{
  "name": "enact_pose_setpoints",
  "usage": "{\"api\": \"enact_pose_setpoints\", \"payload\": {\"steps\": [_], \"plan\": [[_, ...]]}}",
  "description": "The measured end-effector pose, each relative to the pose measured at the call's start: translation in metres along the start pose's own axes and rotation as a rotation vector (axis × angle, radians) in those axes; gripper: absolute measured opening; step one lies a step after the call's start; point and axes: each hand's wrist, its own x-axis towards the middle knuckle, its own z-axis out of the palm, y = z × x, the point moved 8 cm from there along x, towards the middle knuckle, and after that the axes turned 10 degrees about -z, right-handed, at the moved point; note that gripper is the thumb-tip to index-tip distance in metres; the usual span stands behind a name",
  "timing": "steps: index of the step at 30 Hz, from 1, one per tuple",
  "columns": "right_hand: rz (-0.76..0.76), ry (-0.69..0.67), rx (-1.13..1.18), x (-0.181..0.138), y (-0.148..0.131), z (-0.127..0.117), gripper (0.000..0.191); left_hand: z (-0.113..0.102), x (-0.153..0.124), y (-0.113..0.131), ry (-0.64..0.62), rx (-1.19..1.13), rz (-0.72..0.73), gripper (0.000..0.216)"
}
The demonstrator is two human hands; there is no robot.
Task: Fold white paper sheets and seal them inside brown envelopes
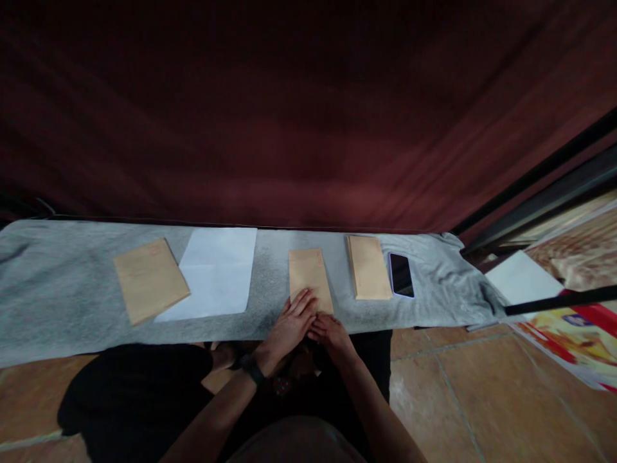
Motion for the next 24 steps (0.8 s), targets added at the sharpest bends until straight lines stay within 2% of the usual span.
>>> {"api": "enact_pose_setpoints", "payload": {"steps": [5,9,11,13,15,18,21,24], "plan": [[0.050,-0.087,-0.068,0.001,0.002,0.015,0.044,-0.008,0.002,-0.021,0.006,-0.021,-0.038,0.041],[0.046,-0.145,-0.199,0.002,-0.007,0.011,0.049,-0.011,-0.003,-0.026,-0.023,0.050,-0.033,0.040],[-0.092,-0.132,-0.301,0.009,-0.025,0.007,0.052,-0.011,-0.008,-0.023,-0.041,0.085,-0.013,0.043],[-0.339,-0.160,-0.487,0.019,-0.054,0.010,0.050,-0.010,-0.012,-0.018,-0.065,0.094,0.025,0.046],[-0.595,-0.301,-0.787,0.026,-0.076,0.027,0.043,-0.008,-0.015,-0.014,-0.082,0.087,0.056,0.049],[-0.831,-0.568,-1.250,0.041,-0.080,0.056,0.047,-0.007,-0.016,-0.013,-0.085,0.108,0.074,0.050],[-0.943,-0.628,-1.601,0.067,-0.077,0.068,0.053,-0.006,-0.016,-0.013,-0.092,0.188,0.099,0.048],[-0.941,-0.651,-1.818,0.098,-0.074,0.073,0.057,-0.006,-0.017,-0.013,-0.086,0.270,0.120,0.047]]}}
